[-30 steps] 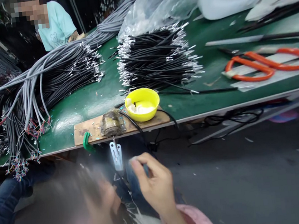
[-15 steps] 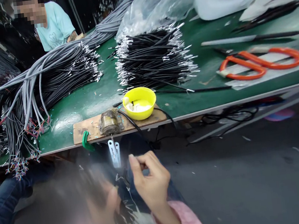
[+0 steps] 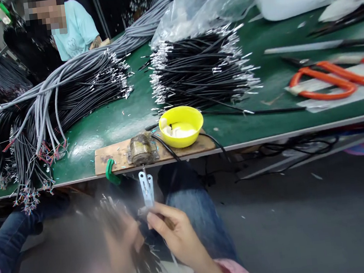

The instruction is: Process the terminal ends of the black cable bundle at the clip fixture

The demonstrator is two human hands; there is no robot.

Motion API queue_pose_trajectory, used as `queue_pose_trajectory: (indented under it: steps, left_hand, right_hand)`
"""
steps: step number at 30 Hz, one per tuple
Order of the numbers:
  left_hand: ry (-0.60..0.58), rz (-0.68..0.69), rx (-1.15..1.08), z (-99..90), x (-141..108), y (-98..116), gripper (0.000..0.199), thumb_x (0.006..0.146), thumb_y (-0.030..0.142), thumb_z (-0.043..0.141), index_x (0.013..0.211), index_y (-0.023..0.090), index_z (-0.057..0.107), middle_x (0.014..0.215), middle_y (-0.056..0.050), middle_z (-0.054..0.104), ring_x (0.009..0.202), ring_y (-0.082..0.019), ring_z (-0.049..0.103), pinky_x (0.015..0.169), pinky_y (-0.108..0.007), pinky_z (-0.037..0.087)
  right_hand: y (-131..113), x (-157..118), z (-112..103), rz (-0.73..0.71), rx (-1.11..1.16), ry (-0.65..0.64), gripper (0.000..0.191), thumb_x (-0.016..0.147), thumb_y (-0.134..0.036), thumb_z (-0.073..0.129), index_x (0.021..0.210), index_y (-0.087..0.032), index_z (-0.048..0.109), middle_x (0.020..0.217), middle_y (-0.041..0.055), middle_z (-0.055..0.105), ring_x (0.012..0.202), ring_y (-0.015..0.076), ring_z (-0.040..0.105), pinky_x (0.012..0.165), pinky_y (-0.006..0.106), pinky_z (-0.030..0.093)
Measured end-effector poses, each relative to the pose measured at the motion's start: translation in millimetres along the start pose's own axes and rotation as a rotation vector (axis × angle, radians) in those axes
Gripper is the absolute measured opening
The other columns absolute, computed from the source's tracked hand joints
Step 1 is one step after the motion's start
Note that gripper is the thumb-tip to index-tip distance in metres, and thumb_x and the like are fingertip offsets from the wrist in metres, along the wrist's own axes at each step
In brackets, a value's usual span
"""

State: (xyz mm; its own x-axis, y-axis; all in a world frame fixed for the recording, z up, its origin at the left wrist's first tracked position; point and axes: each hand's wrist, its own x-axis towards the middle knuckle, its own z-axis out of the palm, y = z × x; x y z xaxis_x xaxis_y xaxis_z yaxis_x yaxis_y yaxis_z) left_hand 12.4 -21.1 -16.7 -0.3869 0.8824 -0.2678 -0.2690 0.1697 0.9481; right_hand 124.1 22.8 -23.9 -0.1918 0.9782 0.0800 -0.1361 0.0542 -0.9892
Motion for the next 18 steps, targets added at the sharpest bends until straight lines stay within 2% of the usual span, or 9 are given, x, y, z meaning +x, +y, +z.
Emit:
queue_pose_trajectory:
  steps: [2, 5, 7, 10, 13, 16, 18]
  left_hand:
    - [0.013, 0.007, -0.002, 0.0, 1, 1, 0.041, 0.061, 0.048, 0.075, 0.058, 0.015, 0.052, 0.036, 0.008, 0.044, 0.031, -0.003, 0.035, 0.037, -0.017, 0.025]
    - [-0.044, -0.011, 0.008, -1.7, 1, 1, 0.041, 0.062, 0.048, 0.074, 0.056, 0.015, 0.050, 0.035, 0.008, 0.042, 0.031, -0.003, 0.034, 0.035, -0.018, 0.023]
    - [-0.054, -0.034, 0.013, -2.8, 0, -1, 0.041, 0.062, 0.048, 0.074, 0.057, 0.016, 0.050, 0.036, 0.007, 0.044, 0.031, -0.003, 0.035, 0.035, -0.018, 0.025]
    - [0.025, -0.049, -0.002, -2.3, -1, -2, 0.039, 0.059, 0.047, 0.076, 0.064, 0.017, 0.051, 0.039, 0.007, 0.047, 0.033, -0.005, 0.038, 0.037, -0.018, 0.029]
    - [0.075, -0.050, 0.006, -0.8, 0, 1, 0.040, 0.058, 0.046, 0.077, 0.061, 0.017, 0.048, 0.037, 0.008, 0.045, 0.032, -0.005, 0.037, 0.035, -0.018, 0.027]
    - [0.051, -0.048, 0.034, -0.8, 3, 4, 0.041, 0.060, 0.045, 0.076, 0.055, 0.017, 0.047, 0.035, 0.008, 0.042, 0.030, -0.004, 0.034, 0.034, -0.018, 0.024]
    - [0.011, -0.056, 0.034, -1.1, 4, 4, 0.041, 0.060, 0.046, 0.075, 0.056, 0.016, 0.048, 0.036, 0.008, 0.042, 0.030, -0.004, 0.034, 0.034, -0.018, 0.024]
  right_hand:
    - [-3, 1, 1, -0.060, -0.062, 0.012, 0.042, 0.081, -0.050, 0.053, 0.057, -0.018, 0.064, 0.047, 0.0015, 0.057, 0.043, 0.0147, 0.054, 0.043, 0.023, 0.045]
    - [-4, 3, 2, -0.100, -0.111, 0.029, 0.040, 0.083, -0.046, 0.052, 0.055, -0.019, 0.064, 0.046, 0.0011, 0.056, 0.042, 0.0147, 0.054, 0.042, 0.023, 0.046]
    - [-2, 2, 4, -0.093, -0.106, 0.039, 0.037, 0.082, -0.045, 0.053, 0.059, -0.019, 0.066, 0.048, 0.0017, 0.059, 0.042, 0.0148, 0.055, 0.043, 0.024, 0.046]
    - [2, 0, 5, -0.074, -0.102, 0.061, 0.032, 0.079, -0.042, 0.057, 0.059, -0.018, 0.065, 0.053, 0.0029, 0.064, 0.045, 0.0152, 0.056, 0.043, 0.024, 0.047]
    - [4, -1, 5, -0.034, -0.080, 0.111, 0.031, 0.078, -0.038, 0.059, 0.054, -0.019, 0.060, 0.050, 0.0010, 0.060, 0.045, 0.0142, 0.054, 0.043, 0.023, 0.045]
    - [6, 0, 5, 0.011, -0.044, 0.138, 0.026, 0.076, -0.038, 0.060, 0.058, -0.019, 0.060, 0.050, 0.0000, 0.058, 0.044, 0.0138, 0.053, 0.042, 0.022, 0.045]
    - [8, 0, 5, 0.011, -0.039, 0.107, 0.023, 0.074, -0.039, 0.062, 0.064, -0.019, 0.064, 0.053, 0.0008, 0.061, 0.047, 0.0149, 0.056, 0.045, 0.023, 0.047]
